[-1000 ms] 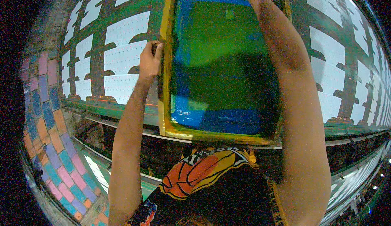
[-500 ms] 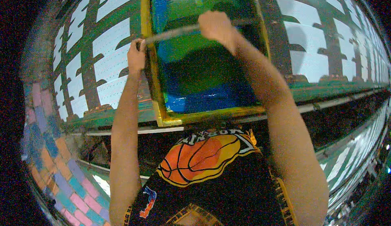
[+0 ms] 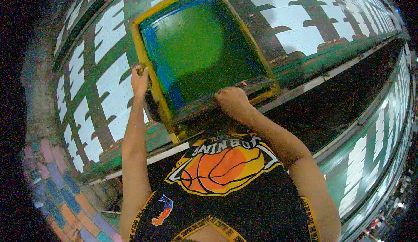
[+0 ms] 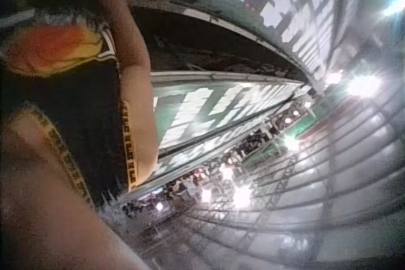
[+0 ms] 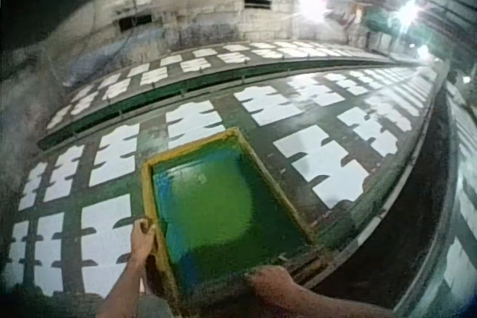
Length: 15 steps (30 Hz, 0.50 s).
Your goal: The person uses a squeegee to spread green ink across a screen-printing frame, repeatedly pulling the ink from one side to the other to coat the mesh evenly. The person adjusts the frame position occasionally to reach different areas.
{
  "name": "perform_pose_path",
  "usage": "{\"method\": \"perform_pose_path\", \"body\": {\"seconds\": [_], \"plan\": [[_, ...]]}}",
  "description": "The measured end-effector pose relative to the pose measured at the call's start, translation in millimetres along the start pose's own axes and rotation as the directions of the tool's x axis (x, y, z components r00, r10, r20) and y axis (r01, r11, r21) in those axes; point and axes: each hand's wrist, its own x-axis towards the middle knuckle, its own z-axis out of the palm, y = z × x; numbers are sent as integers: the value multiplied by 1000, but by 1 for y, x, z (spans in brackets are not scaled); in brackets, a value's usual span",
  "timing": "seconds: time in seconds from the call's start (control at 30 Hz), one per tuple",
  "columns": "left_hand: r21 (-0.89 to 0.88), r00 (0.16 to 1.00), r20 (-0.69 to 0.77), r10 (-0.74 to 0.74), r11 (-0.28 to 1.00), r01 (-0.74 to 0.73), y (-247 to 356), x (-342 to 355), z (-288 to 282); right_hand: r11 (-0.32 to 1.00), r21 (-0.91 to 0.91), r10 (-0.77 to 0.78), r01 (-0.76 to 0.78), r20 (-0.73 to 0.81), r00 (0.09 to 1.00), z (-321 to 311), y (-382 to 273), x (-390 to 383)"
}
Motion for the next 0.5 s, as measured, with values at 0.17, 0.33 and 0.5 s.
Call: {"method": "perform_pose_path", "body": {"seconds": [0.17, 0.33, 0.5], "plan": [[57, 997, -32, 67, 996, -66, 11, 21, -16, 999, 27, -38, 39, -42, 998, -8, 4, -2], [38, 984, -61, 167, 986, -165, 67, 48, -31, 983, 127, -97, 129, -235, 967, -22, 27, -15], [86, 971, -131, 200, 978, -190, 143, 31, 31, 997, 52, -48, 61, -223, 974, -37, 114, -37]]}}
